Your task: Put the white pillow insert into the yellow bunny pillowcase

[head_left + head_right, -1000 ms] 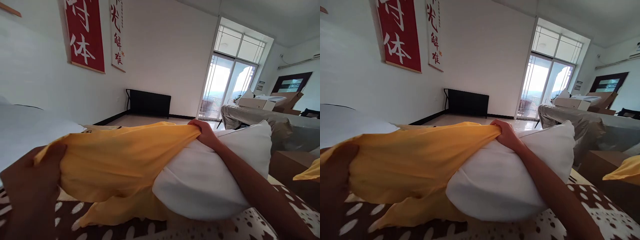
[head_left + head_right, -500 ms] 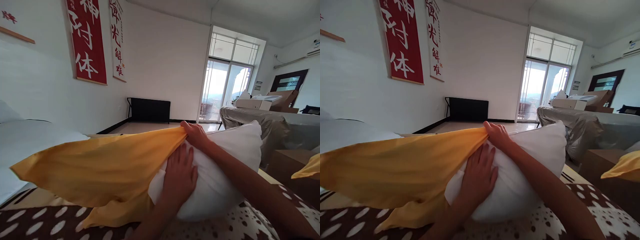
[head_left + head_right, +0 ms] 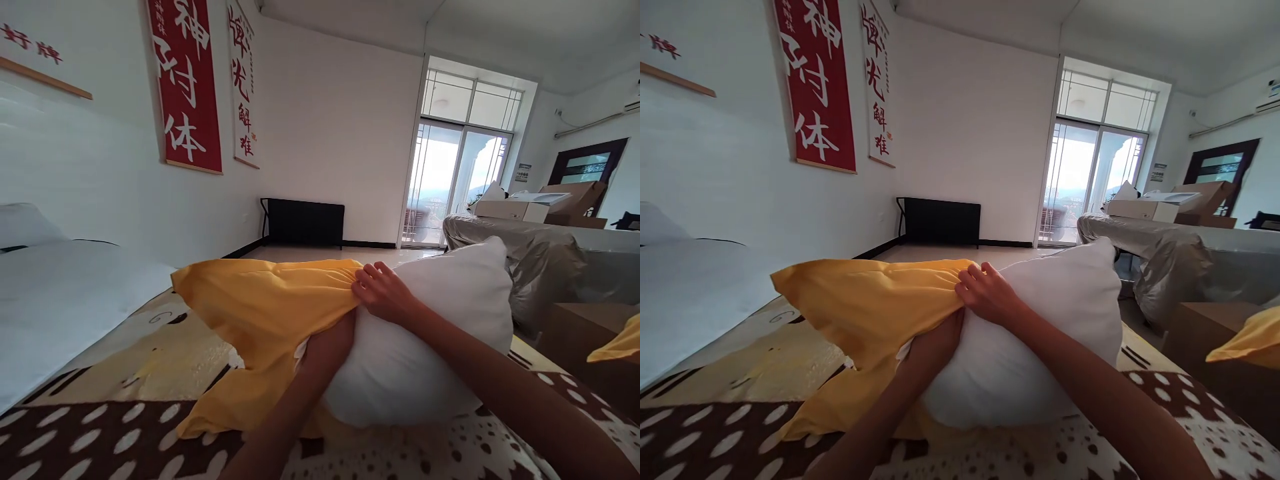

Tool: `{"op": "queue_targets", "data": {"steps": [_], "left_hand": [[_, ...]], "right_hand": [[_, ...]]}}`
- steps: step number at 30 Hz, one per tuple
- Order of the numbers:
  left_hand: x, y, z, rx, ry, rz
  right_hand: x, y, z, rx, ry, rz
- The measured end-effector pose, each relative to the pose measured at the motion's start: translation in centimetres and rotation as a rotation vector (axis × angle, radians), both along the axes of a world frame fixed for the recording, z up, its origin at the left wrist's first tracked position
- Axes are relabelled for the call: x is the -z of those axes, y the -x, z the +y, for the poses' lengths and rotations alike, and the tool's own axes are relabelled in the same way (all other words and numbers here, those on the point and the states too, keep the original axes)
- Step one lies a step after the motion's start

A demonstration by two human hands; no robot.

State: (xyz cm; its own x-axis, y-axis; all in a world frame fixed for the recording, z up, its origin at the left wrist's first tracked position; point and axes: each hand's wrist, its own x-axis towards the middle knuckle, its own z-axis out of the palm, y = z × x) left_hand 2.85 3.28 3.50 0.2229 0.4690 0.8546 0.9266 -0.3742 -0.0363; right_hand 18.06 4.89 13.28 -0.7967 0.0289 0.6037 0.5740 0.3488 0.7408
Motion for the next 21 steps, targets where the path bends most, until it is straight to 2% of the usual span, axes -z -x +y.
{"op": "queue_targets", "data": {"steps": [5, 7, 10, 13, 15, 18, 21], "left_hand": [[2.8, -1.7, -5.9, 0.067, -0.148, 0.222], [3.4, -2.1, -6.6, 0.044, -0.102, 0.228], [3.4, -1.9, -4.5, -0.003, 0.044, 0.157], [3.1, -1.6, -1.1, 0.04, 0.169, 0.147], [3.1, -1.5, 0.2, 0.073, 0.188, 0.165], [3.4, -1.6, 0.1, 0.103, 0.145, 0.19], [4.5, -1.2, -2.0, 0.16, -0.095, 0.3]], "right_hand": [[0.3, 0.1, 1.9, -0.086, 0.034, 0.055], [0.3, 0.2, 1.7, -0.125, 0.029, 0.077], [1.0, 0.7, 0.5, -0.149, 0.036, 0.01], [2.4, 1.1, -0.6, -0.207, 0.069, -0.111], [3.4, 1.1, -0.7, -0.222, 0.104, -0.141], [4.0, 0.6, 0.3, -0.102, 0.233, -0.096], [3.5, 0.1, 1.4, 0.048, 0.415, -0.007]]}}
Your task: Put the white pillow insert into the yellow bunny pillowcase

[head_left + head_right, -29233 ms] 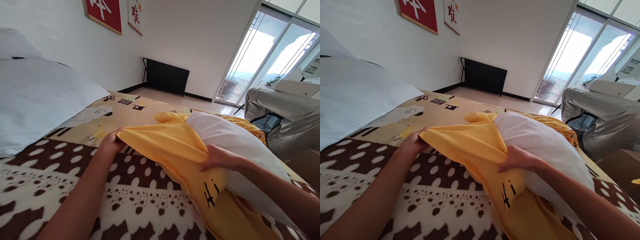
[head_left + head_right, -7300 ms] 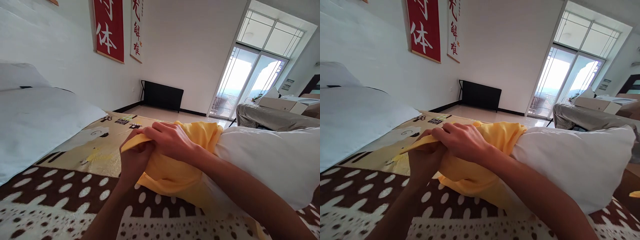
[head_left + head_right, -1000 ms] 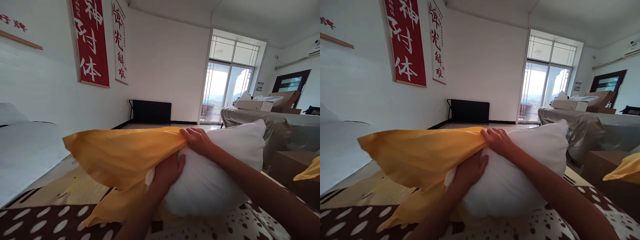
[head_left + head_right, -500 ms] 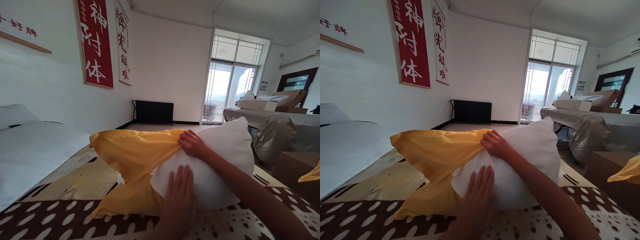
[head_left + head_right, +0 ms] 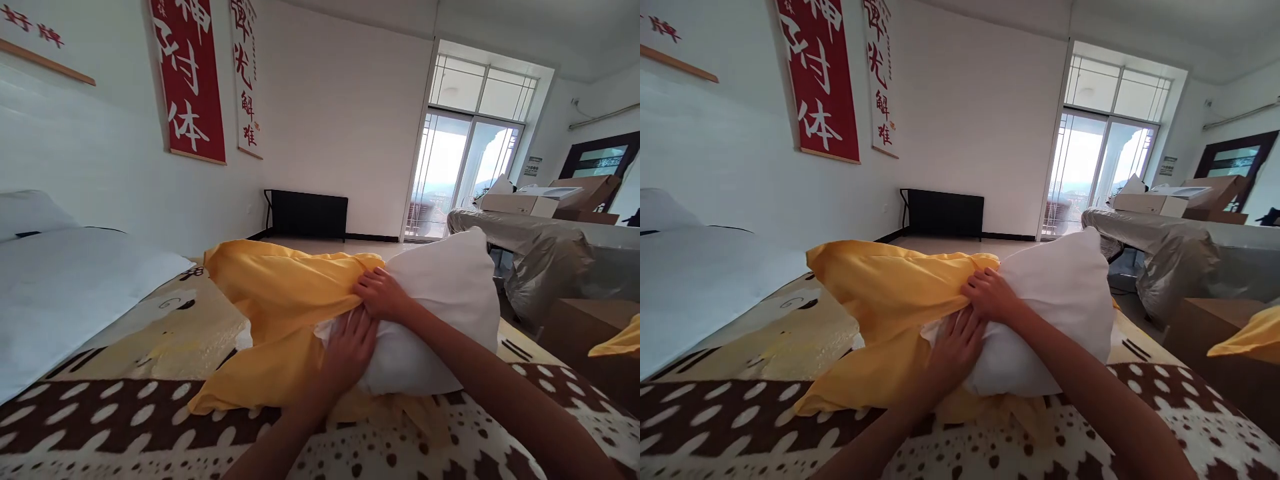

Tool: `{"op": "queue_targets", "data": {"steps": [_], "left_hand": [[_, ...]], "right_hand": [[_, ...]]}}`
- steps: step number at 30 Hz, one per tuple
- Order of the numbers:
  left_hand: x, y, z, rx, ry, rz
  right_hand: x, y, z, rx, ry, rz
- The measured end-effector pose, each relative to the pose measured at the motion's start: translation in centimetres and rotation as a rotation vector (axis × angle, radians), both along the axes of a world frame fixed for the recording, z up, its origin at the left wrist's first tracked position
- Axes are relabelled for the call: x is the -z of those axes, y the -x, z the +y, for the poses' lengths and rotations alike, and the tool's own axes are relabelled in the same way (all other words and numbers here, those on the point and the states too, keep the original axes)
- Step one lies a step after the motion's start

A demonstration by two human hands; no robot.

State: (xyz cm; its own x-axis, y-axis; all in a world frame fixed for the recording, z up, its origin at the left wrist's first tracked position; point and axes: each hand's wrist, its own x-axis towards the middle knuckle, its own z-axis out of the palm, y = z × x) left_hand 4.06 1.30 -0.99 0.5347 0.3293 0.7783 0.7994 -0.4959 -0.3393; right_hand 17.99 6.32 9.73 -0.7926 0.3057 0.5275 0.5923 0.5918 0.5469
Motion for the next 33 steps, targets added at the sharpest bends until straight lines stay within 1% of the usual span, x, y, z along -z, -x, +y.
{"op": "queue_targets", "data": {"steps": [2, 3, 4, 6, 8, 9, 12, 14, 16, 18, 21, 23, 25, 26, 27, 29, 30, 31, 33], "left_hand": [[1.1, 0.4, -1.7, 0.09, -0.178, 0.01], [1.7, 0.5, -2.5, 0.108, -0.208, -0.027], [2.2, 0.6, -3.1, 0.099, -0.183, -0.082], [2.7, 0.4, -3.6, 0.016, -0.069, -0.162], [2.4, -0.2, -3.0, -0.069, 0.047, -0.16], [2.1, -0.6, -2.4, -0.087, 0.106, -0.146], [0.9, -1.4, 0.3, -0.096, 0.297, -0.148], [0.5, -1.4, 1.9, -0.102, 0.367, -0.17], [0.4, -0.9, 2.9, -0.09, 0.371, -0.175], [0.6, -0.1, 3.2, -0.059, 0.357, -0.16], [1.2, 1.0, 2.0, -0.032, 0.3, -0.123], [1.2, 1.5, 0.4, 0.017, 0.171, -0.061], [0.3, 2.0, -1.2, 0.068, 0.015, -0.014], [-0.4, 2.2, -1.8, 0.057, -0.053, -0.024], [-1.3, 2.5, -2.1, 0.013, -0.103, -0.055], [-3.2, 3.2, -2.1, -0.134, -0.135, -0.126], [-4.0, 3.7, -1.9, -0.198, -0.133, -0.127], [-4.6, 4.2, -1.5, -0.24, -0.12, -0.102], [-4.9, 5.2, -0.7, -0.245, -0.091, -0.011]], "right_hand": [[-0.4, -0.2, 0.5, 0.036, 0.074, 0.026], [-0.6, -0.1, 0.6, 0.036, 0.088, 0.027], [-0.6, 0.0, 0.7, 0.031, 0.087, 0.021], [-0.4, 0.7, 0.6, 0.012, 0.056, -0.004], [-0.1, 2.0, 0.2, -0.013, 0.031, -0.012], [0.1, 2.7, -0.1, -0.028, 0.038, -0.009], [0.6, 4.4, -1.1, -0.055, 0.127, -0.03], [0.8, 4.4, -1.6, -0.028, 0.176, -0.078], [0.8, 3.6, -1.4, 0.03, 0.177, -0.116], [0.9, 2.2, -0.9, 0.08, 0.16, -0.155], [1.3, 0.6, 0.1, 0.088, 0.143, -0.207], [1.8, 0.5, 0.5, 0.065, 0.126, -0.183], [2.2, 1.1, 0.4, 0.029, 0.124, -0.123], [2.4, 1.5, 0.2, 0.004, 0.137, -0.089], [2.6, 1.9, -0.2, -0.021, 0.157, -0.048], [2.6, 2.6, -1.3, -0.051, 0.217, 0.043], [2.4, 2.8, -2.0, -0.058, 0.255, 0.075], [2.1, 2.8, -2.8, -0.061, 0.303, 0.09], [0.7, 2.2, -4.4, -0.096, 0.449, 0.051]]}}
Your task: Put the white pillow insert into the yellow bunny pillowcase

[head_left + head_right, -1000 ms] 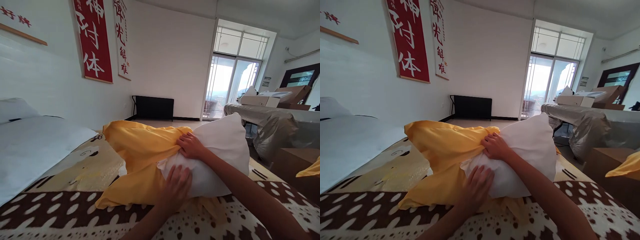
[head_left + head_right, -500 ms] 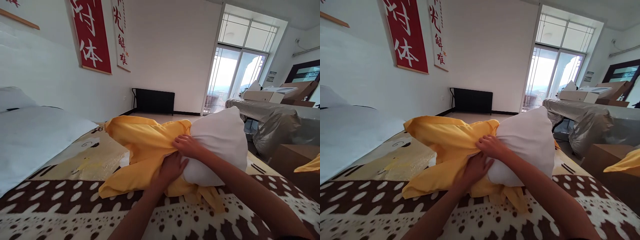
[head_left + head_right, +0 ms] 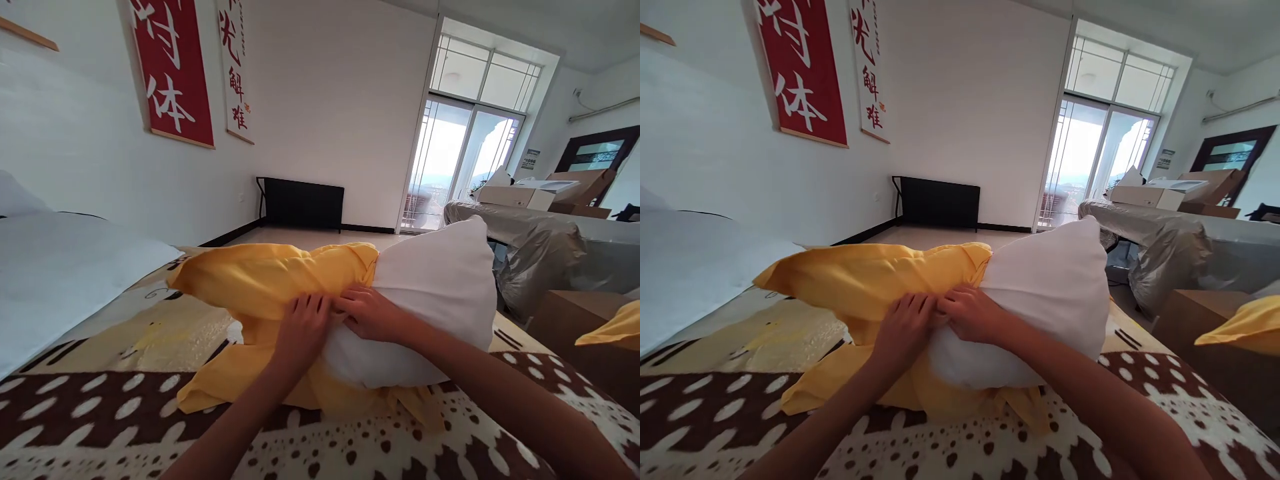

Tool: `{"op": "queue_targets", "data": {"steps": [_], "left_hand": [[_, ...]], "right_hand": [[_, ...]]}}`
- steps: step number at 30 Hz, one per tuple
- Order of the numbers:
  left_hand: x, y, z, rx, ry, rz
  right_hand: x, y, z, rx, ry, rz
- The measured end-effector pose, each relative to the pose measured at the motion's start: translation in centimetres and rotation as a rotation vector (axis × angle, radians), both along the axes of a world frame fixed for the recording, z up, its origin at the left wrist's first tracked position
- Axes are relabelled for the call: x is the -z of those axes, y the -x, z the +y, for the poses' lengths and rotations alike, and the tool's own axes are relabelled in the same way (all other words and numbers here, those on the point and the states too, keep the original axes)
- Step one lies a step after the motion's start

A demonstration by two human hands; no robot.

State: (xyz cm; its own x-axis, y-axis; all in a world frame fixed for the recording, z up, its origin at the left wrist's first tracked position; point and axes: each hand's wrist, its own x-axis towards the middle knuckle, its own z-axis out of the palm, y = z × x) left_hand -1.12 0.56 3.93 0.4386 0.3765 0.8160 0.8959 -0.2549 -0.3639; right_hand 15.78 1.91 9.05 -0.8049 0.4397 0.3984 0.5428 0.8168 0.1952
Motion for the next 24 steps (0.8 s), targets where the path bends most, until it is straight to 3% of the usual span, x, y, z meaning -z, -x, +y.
{"op": "queue_targets", "data": {"steps": [3, 7, 9, 12, 15, 17, 20, 24], "left_hand": [[0.8, 1.2, 0.2, 0.106, -0.041, 0.099], [1.5, 1.7, -1.3, 0.279, -0.16, 0.11], [1.5, 1.6, -2.1, 0.333, -0.186, 0.1], [1.8, 1.4, -2.6, 0.348, -0.19, 0.116], [2.3, 1.6, -2.7, 0.341, -0.186, 0.164], [2.3, 1.9, -2.7, 0.334, -0.193, 0.192], [1.1, 2.4, -2.4, 0.286, -0.218, 0.158], [-1.8, 2.5, -0.8, 0.187, -0.152, -0.025]], "right_hand": [[-3.6, -2.3, -1.1, -0.081, 0.156, -0.036], [-7.8, -6.4, 0.9, 0.181, 0.05, -0.002], [-7.8, -7.4, 2.4, 0.301, 0.103, -0.071], [-5.4, -6.7, 3.1, 0.4, 0.149, -0.15], [-3.6, -4.9, 1.6, 0.51, -0.009, -0.155], [-4.2, -4.1, 0.3, 0.56, -0.123, -0.167], [-7.5, -3.8, -1.2, 0.628, -0.272, -0.14], [-12.4, -3.5, -1.4, 0.708, -0.438, -0.048]]}}
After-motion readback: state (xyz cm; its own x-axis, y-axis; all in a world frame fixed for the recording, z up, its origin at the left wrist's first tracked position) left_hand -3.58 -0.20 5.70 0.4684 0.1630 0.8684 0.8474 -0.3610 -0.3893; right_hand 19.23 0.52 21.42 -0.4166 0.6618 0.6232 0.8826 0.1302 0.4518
